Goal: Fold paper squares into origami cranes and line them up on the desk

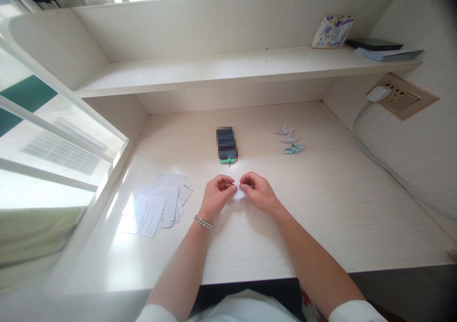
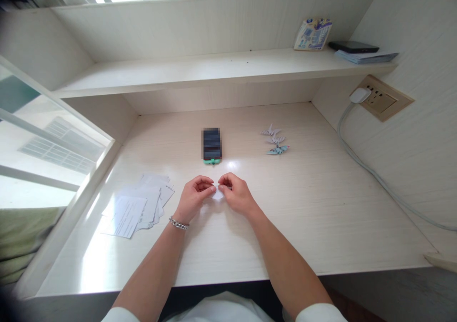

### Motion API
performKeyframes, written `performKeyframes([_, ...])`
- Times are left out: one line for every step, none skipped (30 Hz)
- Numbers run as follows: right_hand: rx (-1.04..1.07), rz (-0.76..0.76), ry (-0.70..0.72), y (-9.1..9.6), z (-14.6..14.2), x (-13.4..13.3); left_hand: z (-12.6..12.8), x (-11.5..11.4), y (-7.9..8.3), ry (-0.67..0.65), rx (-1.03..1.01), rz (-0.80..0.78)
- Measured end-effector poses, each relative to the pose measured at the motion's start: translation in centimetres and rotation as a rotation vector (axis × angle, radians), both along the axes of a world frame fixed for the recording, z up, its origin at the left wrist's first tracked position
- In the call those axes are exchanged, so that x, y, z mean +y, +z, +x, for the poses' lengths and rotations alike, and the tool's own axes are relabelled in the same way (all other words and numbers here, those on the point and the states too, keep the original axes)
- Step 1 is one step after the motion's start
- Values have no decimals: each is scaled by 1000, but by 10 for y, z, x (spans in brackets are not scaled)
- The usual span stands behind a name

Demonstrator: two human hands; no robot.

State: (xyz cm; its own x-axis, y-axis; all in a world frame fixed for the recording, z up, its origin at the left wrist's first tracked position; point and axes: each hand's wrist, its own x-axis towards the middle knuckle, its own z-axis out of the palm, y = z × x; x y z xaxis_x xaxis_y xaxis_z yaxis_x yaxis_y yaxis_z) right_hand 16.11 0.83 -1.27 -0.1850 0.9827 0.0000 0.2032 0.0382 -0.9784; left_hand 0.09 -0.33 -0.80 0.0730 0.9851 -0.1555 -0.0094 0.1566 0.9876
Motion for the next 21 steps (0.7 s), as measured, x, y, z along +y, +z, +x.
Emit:
performKeyframes([12, -3, 3, 0, 0, 0, 0, 0, 0, 12, -4, 9])
performKeyframes([26, -11, 13, 0, 0, 0, 0, 1, 0, 24, 0, 25])
performKeyframes([38, -19, 28, 0, 0, 0, 0, 1, 0, 35, 10, 47])
performKeyframes([42, -25, 42, 0, 0, -1, 0, 1, 0, 44, 24, 72])
performKeyframes([39, -27, 52, 1, 0, -1, 0, 1, 0, 49, 38, 92])
performKeyframes([31, -26, 56, 1, 0, -1, 0, 1, 0, 47, 49, 103])
performKeyframes([24, -21, 54, 1, 0, -1, 0, 1, 0, 42, 54, 103])
performKeyframes([23, -15, 48, 2, 0, -1, -1, 1, 0, 38, 52, 92])
performKeyframes([29, -11, 44, 2, 0, -1, -1, 1, 0, 35, 44, 73])
performKeyframes([40, -9, 43, 2, -1, -1, -1, 1, 0, 32, 28, 51])
performKeyframes([55, -7, 42, 2, -1, -1, -1, 1, 0, 29, 4, 33])
performKeyframes([70, -5, 43, 2, -1, 0, -1, 1, 0, 27, -24, 20])
performKeyframes([87, -4, 45, 2, -1, 0, 0, 1, 0, 27, -53, 15])
performKeyframes([104, -4, 44, 2, -1, 0, 0, 1, 0, 30, -76, 17])
performKeyframes([116, -7, 47, 2, -1, 0, 0, 1, 0, 36, -90, 24])
performKeyframes([117, -12, 54, 3, 0, 0, 0, 1, 1, 43, -92, 31])
performKeyframes([109, -18, 65, 3, 0, 0, 0, 1, 1, 49, -84, 38])
performKeyframes([96, -25, 77, 3, 0, -1, 1, 0, 2, 49, -73, 42])
performKeyframes([87, -30, 87, 4, 1, -1, 1, 0, 2, 45, -64, 44])
performKeyframes([87, -34, 95, 4, 1, -1, 1, 1, 2, 42, -60, 45])
performKeyframes([102, -38, 99, 4, 1, 0, 1, 1, 2, 40, -63, 46])
